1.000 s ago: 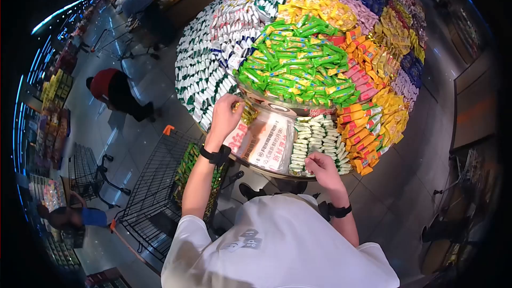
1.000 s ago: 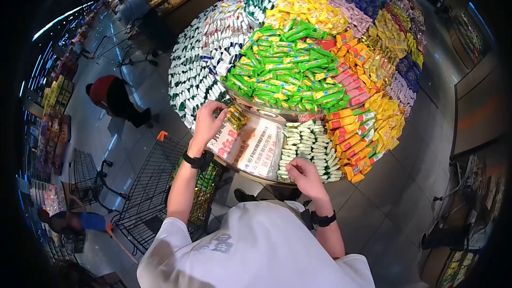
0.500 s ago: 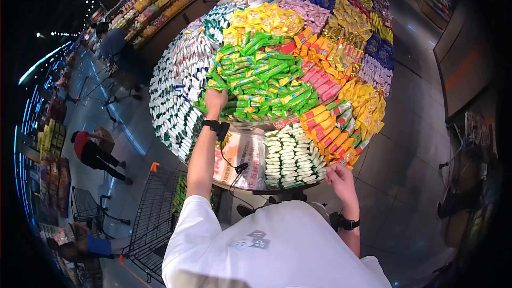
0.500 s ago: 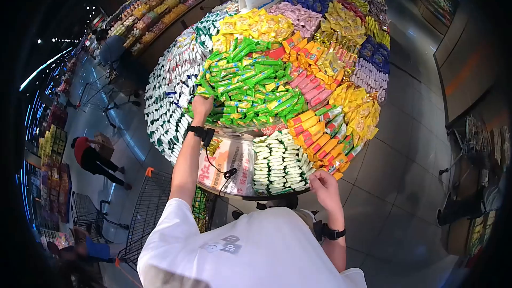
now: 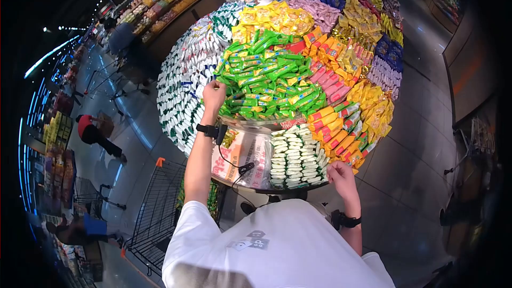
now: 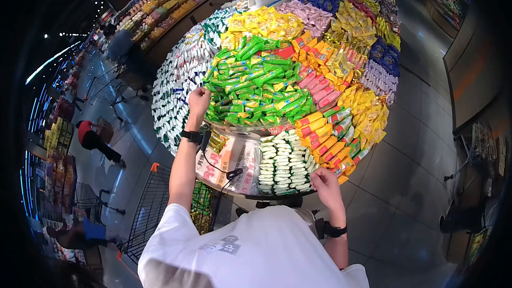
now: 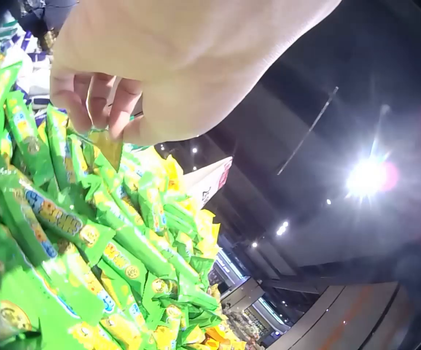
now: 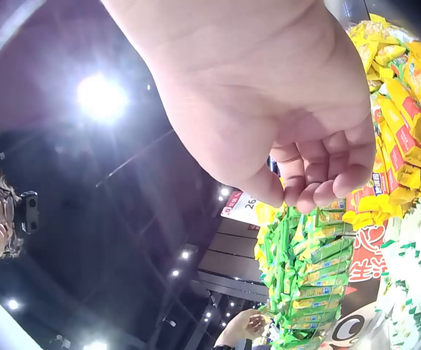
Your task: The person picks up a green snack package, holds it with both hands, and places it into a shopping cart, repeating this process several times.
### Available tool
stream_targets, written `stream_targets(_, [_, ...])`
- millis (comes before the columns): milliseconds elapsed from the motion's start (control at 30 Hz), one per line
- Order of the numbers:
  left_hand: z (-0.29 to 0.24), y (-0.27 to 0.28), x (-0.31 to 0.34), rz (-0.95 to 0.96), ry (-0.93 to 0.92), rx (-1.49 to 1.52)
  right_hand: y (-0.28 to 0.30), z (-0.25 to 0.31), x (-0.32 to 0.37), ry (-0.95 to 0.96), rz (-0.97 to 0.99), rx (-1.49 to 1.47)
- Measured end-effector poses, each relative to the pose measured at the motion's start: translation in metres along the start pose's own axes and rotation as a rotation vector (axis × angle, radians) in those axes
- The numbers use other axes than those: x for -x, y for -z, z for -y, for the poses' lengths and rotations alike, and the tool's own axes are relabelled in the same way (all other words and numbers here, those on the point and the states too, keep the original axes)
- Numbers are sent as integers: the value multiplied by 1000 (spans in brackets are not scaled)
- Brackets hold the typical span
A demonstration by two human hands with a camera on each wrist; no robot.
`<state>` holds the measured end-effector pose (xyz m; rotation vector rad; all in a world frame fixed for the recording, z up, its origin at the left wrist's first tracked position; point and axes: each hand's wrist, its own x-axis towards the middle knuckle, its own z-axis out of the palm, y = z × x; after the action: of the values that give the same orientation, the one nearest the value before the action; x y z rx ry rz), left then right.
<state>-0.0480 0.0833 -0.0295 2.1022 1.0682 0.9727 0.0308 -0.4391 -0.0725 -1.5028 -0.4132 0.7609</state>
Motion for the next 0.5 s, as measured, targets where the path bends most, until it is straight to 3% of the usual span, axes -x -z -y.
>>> stream_targets(133, [-26,65,35,186,44,376,-32,2,-14,-11,98,-8])
stream_targets(167, [-9,79,40,238,24,359,-43,4,-18,-15,118,-6])
stream_targets(233, [-53,117,83,264,227,679,-65,9,-24,-28,192,-16])
stream_targets(367, [-48,166,142,450,390,980,-121,6,-41,68,311,15])
stream_targets(500, [-43,192,191,434,642,1208,-188,38,-39,239,369,10])
